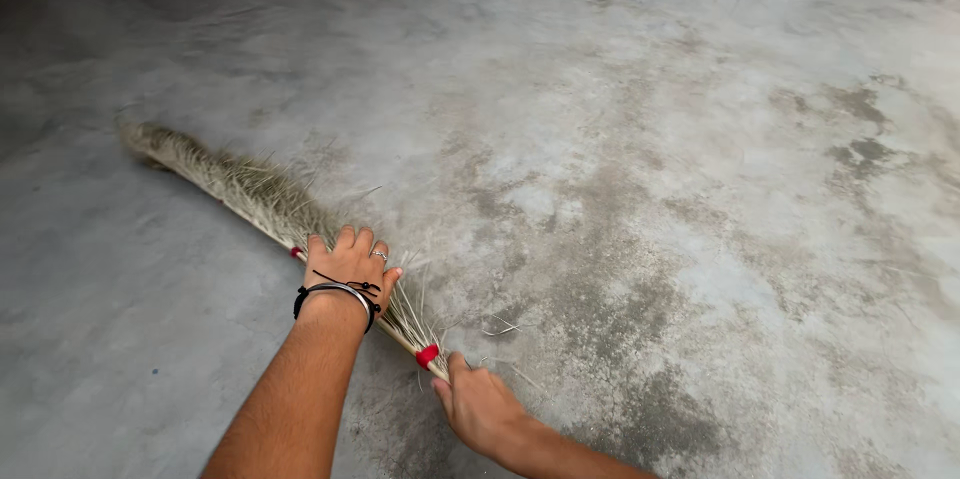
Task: The person sweeps the concrete floor using a handheld broom, moving the broom in repeated strokes to gather debris along the walls and across the open floor area.
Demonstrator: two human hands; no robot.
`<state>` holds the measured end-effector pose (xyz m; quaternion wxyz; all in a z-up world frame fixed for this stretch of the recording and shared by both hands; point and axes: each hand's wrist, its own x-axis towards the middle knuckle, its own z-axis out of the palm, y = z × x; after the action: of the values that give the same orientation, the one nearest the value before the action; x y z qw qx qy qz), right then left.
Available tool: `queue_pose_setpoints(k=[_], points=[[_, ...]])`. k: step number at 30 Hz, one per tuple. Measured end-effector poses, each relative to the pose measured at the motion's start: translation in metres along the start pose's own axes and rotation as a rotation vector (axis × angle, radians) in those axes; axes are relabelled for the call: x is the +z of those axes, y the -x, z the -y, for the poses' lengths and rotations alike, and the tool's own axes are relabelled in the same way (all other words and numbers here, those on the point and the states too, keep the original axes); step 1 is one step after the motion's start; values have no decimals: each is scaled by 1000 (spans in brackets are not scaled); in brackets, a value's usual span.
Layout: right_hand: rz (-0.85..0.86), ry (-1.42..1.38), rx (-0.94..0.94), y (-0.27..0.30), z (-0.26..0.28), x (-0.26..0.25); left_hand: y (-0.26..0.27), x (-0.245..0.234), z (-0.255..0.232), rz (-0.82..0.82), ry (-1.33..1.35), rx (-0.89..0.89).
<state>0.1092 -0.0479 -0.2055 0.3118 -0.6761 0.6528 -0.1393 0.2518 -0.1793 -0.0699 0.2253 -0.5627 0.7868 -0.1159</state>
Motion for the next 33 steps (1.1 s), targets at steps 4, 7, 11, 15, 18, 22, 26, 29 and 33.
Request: queue_pose_setpoints(k=[4,7,11,15,18,22,26,29,33], points=[[-107,-57,-40,20,3,-77,-6,-14,-16,-97,-113,93],[-165,-89,143,47,-33,-121,-13,-34,-38,-250,-161,195],[-579,-134,197,90,-132,-160,-16,-76,-77,-323,-156,268],[-785,-109,582,161,-236,-189,-13,-115,-124,-433,-62,394],[-941,-228,736,213,-301,-215,-13,-143,-157,-463,-35,483],[-1020,-92,938,258,-376,-239,-3,-183,-198,-431,-1,512],[-988,6,1099,245,-452,-264,11,-209,-226,-401,-72,585],[-1008,58,989,204,-478,-261,11,-218,-232,-369,-46,604],[-859,124,756,137,-464,-231,4,-219,-230,-246,-106,578]])
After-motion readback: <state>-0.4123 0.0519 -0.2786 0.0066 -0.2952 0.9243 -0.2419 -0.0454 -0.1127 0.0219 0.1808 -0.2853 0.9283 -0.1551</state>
